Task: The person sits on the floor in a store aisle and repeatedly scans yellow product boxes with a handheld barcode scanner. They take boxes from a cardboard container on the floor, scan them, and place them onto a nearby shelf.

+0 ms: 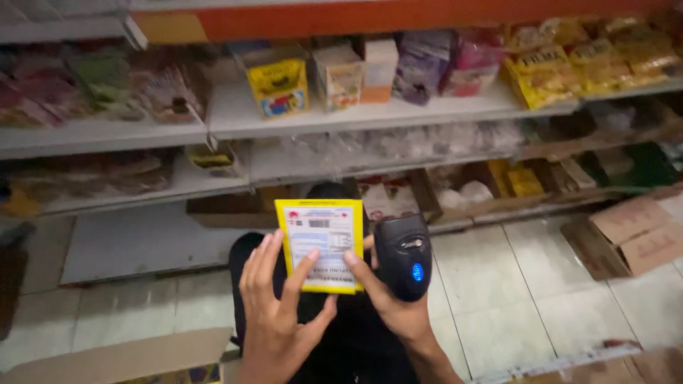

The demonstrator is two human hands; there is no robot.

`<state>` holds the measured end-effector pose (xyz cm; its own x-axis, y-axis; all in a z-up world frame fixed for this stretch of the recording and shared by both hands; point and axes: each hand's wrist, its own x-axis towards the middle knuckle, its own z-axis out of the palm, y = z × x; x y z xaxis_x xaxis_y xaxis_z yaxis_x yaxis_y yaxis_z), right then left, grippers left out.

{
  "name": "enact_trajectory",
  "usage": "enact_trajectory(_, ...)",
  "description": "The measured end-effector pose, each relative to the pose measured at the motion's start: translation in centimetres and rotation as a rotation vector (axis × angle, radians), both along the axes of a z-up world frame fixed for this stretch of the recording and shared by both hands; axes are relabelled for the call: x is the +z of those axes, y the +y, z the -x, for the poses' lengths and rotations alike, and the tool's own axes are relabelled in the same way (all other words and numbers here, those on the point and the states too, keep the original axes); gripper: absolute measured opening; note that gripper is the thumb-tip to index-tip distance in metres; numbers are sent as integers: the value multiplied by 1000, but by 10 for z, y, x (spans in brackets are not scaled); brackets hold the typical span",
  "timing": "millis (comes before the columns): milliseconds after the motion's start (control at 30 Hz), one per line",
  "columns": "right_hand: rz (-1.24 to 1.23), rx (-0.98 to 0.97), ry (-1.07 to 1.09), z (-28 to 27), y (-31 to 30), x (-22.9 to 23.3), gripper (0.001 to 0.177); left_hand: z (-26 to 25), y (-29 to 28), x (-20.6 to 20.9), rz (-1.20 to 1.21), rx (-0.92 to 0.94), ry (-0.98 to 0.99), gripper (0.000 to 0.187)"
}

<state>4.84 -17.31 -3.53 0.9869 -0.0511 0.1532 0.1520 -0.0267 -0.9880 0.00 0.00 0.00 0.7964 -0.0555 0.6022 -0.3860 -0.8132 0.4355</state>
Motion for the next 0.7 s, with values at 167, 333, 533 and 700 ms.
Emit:
enact_trajectory(167,-291,88,111,-41,18,17,23,-33,8,5,-256,84,-125,60)
enact_trajectory(333,-464,121,126,-89,43,25,19,-85,32,19,-363,-25,-198,40)
enact_trajectory(533,-603,150,66,-156,66,22,8,-177,72,46,-322,-49,-231,38)
enact_trajectory(700,-257,91,74,-201,75,8,34,-234,89,79,-213,-102,-96,38)
